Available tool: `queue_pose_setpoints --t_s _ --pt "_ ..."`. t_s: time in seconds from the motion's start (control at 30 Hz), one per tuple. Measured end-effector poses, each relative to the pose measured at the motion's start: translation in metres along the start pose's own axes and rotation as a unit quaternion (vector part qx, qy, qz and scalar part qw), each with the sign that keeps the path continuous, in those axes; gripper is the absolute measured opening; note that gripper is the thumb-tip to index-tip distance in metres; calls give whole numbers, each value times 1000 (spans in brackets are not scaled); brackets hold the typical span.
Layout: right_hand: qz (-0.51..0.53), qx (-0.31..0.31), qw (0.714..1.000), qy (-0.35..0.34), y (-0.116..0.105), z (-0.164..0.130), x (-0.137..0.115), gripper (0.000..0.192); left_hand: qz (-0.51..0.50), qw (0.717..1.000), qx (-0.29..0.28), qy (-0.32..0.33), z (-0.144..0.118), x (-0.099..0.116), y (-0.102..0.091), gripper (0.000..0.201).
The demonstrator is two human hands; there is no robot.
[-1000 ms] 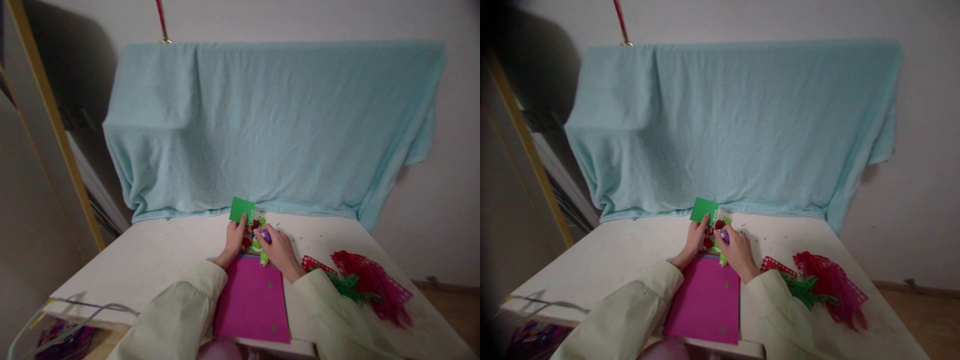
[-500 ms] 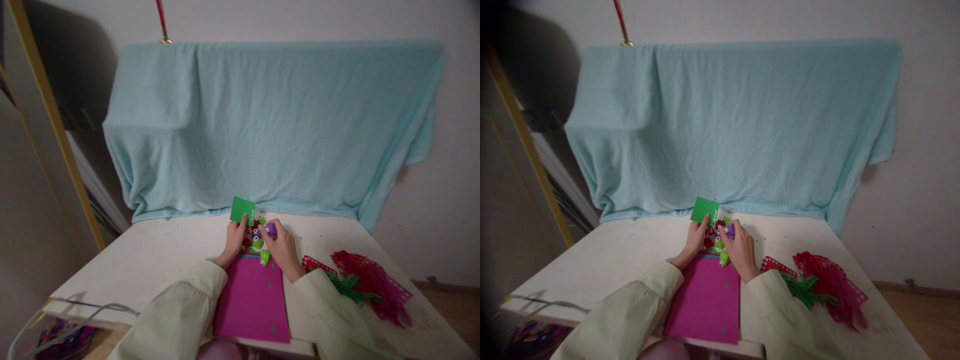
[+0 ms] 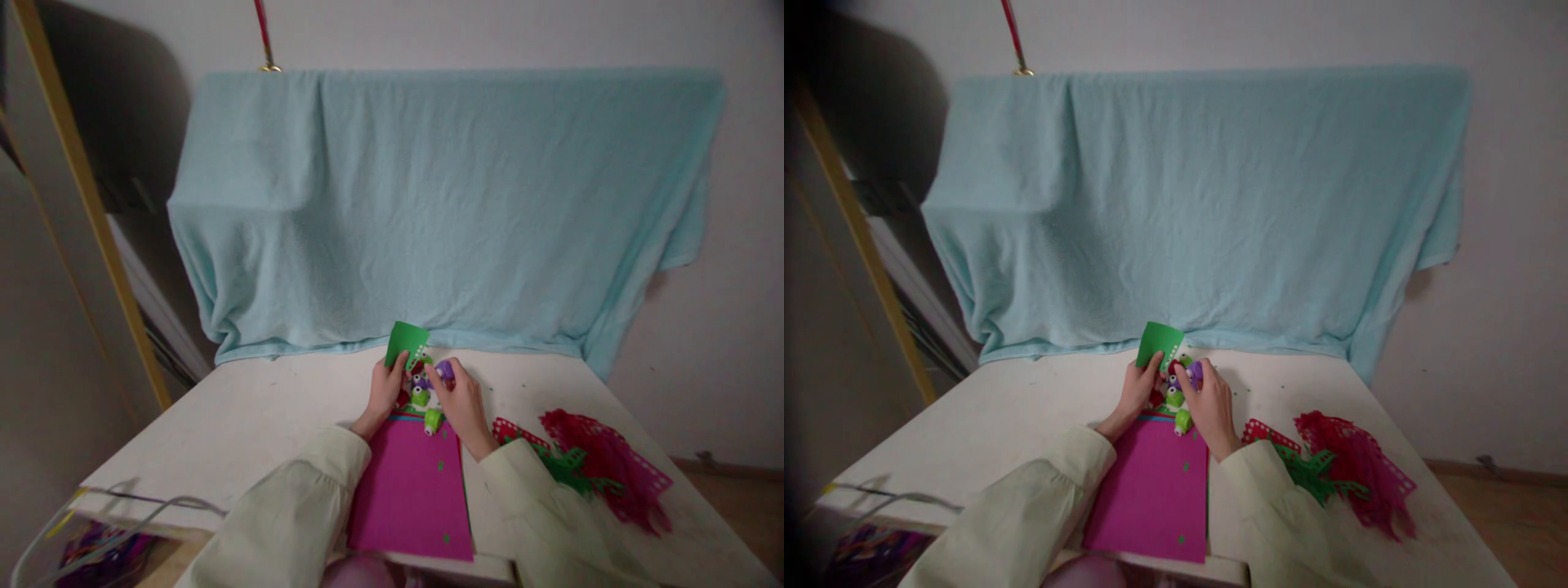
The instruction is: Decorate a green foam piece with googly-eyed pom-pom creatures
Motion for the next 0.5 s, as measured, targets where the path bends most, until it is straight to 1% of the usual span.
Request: queue_pose_setpoints --t_s 0.1,0.27,0.5 --pt "-3 -1 1000 1 0 0 1 34 -17 1000 -10 20 -1 5 2 49" --pt "0 -1 1000 0 1 1 2 33 -30 999 -13 25 -2 8 3 45" --pt "-3 3 1000 -27 -1 0 -4 33 18 1000 -15 7 -3 10 3 48"
Point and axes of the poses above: each hand's wrist, its own z-axis towards the middle knuckle, its own y-axis out of the palm, x = y × z, the point moved 4 cm from there along z, towards the middle knuckle, and after that the axes turned 13 degrees about -x, right-handed, at the moved point
